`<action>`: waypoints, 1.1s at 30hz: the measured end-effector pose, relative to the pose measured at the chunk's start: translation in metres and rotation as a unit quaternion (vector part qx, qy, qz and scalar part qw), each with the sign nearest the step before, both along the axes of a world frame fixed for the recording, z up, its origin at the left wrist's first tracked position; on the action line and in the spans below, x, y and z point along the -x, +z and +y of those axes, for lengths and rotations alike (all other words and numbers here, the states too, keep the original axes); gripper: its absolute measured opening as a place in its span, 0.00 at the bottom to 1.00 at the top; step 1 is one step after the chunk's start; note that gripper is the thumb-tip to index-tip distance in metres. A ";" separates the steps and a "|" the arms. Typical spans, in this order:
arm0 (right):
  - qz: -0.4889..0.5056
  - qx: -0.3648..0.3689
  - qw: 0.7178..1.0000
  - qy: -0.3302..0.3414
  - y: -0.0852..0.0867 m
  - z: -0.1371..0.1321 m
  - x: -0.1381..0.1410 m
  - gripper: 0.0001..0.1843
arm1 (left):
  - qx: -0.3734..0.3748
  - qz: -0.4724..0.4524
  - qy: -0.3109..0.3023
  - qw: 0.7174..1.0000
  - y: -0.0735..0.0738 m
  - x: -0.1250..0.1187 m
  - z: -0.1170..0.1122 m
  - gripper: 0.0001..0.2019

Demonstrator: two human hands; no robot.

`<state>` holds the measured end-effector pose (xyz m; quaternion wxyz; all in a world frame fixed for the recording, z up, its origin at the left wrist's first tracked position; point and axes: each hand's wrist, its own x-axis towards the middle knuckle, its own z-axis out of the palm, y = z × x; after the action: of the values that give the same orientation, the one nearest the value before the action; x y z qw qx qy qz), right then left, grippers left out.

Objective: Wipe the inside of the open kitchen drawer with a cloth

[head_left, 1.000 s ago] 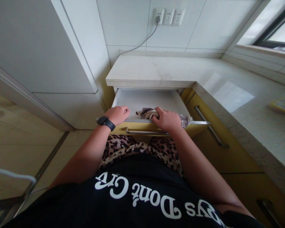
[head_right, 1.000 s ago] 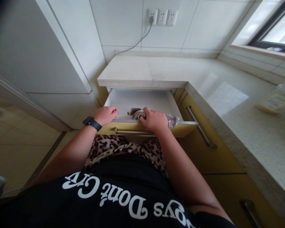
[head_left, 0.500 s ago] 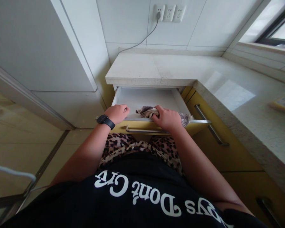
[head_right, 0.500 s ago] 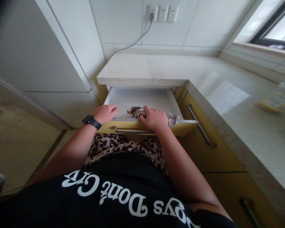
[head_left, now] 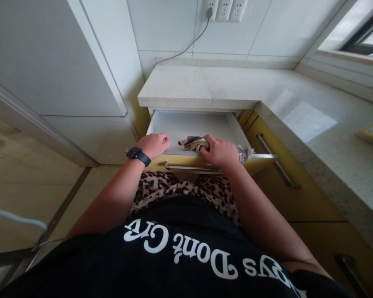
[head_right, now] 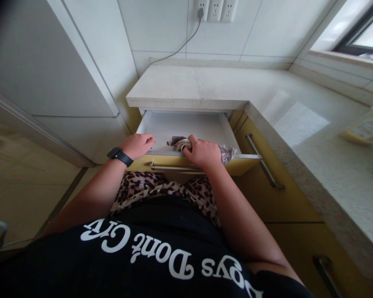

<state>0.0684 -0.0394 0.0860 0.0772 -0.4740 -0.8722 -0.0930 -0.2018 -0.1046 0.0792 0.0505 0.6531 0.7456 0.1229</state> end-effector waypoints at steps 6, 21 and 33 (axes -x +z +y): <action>0.004 -0.007 1.000 -0.003 -0.002 0.000 -0.001 0.23 | -0.006 0.008 0.000 1.000 0.002 -0.002 -0.001 0.18; 0.006 0.002 1.000 -0.013 0.000 -0.002 0.001 0.25 | -0.009 0.020 0.008 1.000 0.002 -0.003 -0.002 0.19; 0.004 0.019 1.000 -0.022 0.004 -0.004 0.002 0.26 | -0.008 0.040 0.010 0.999 0.001 -0.002 -0.002 0.20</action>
<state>0.0663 -0.0430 0.0897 0.0693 -0.4946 -0.8630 -0.0763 -0.1999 -0.1064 0.0805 0.0142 0.6507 0.7522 0.1035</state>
